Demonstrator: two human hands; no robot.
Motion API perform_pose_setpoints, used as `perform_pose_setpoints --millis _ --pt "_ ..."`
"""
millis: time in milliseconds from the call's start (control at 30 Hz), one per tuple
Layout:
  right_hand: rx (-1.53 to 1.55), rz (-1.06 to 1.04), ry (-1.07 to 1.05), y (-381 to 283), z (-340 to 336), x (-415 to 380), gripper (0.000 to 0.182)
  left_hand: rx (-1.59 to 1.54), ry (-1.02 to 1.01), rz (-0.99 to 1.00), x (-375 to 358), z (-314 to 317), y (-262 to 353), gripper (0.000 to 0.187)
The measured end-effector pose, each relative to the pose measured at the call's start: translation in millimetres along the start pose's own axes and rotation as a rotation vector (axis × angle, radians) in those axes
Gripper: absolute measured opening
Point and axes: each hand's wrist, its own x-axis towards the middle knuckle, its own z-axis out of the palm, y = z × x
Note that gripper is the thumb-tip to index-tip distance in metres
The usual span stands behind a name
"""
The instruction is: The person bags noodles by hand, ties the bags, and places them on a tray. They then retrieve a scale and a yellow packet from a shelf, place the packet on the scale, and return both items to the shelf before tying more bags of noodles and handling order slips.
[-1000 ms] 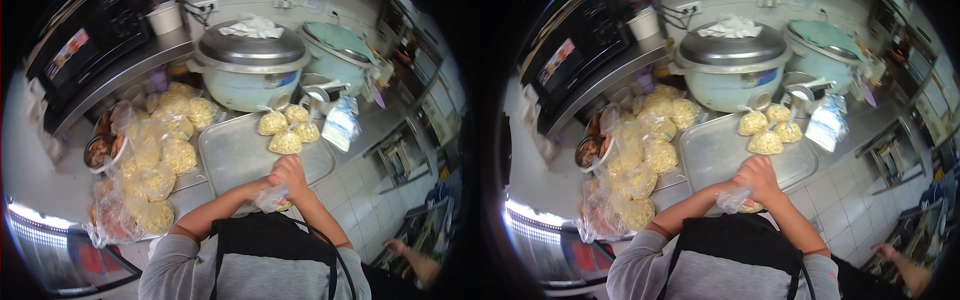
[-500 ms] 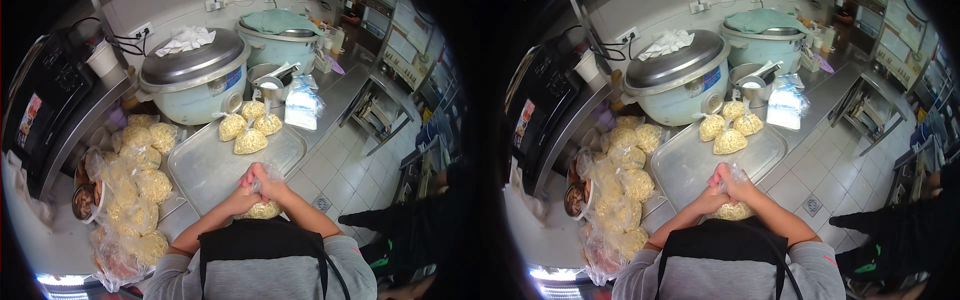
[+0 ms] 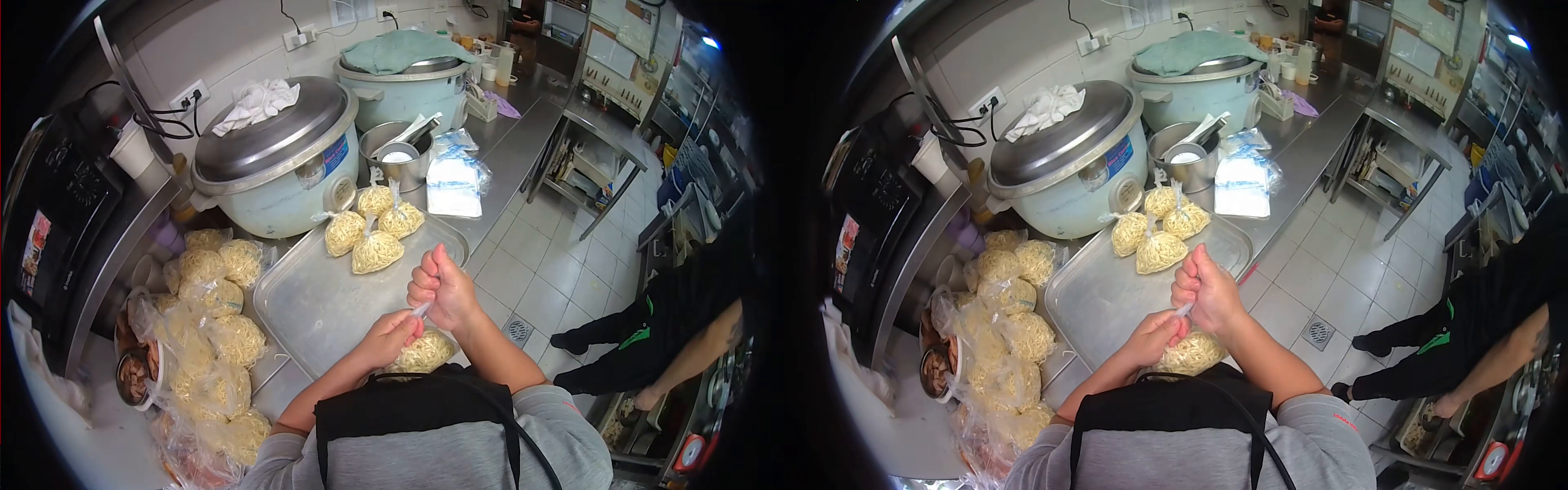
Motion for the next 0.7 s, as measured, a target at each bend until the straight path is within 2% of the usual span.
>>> perform_pose_setpoints --millis 33,133,200,233,300,367,467,533,633,700 --pt "-0.051 -0.062 -0.026 -4 -4 -1 0.033 0.055 0.017 -0.010 0 0 -1 0.028" --pt "-1.069 -0.691 0.142 -23 -1 -12 0.014 0.175 0.059 -0.025 1 -11 -4 0.028" --pt "-1.649 -0.975 -0.140 -33 24 -22 0.004 0.183 0.084 -0.025 4 -14 -4 0.028" --pt "-1.931 -1.101 -0.299 -33 35 -25 0.009 0.239 0.079 0.002 5 -13 -2 0.027" --pt "-2.102 -0.915 -0.318 -20 17 -23 0.010 0.355 0.068 0.060 12 -14 6 0.025" --pt "-2.274 -0.446 -0.385 -19 -17 -16 0.011 0.533 0.013 0.106 13 -23 13 0.022" --pt "-2.145 -0.311 -0.500 -37 -12 -24 0.016 0.757 -0.006 0.234 14 -29 21 0.021" --pt "-2.070 -0.287 -0.485 -49 -13 -27 0.018 0.922 0.024 0.360 9 -28 29 0.021" --pt "-1.879 -0.237 -0.528 -63 -24 -30 0.019 1.025 -0.068 0.288 -1 -28 54 0.016" --pt "-1.662 -0.159 -0.552 -72 -30 -27 0.018 0.920 -0.108 0.326 -5 -22 69 0.013"
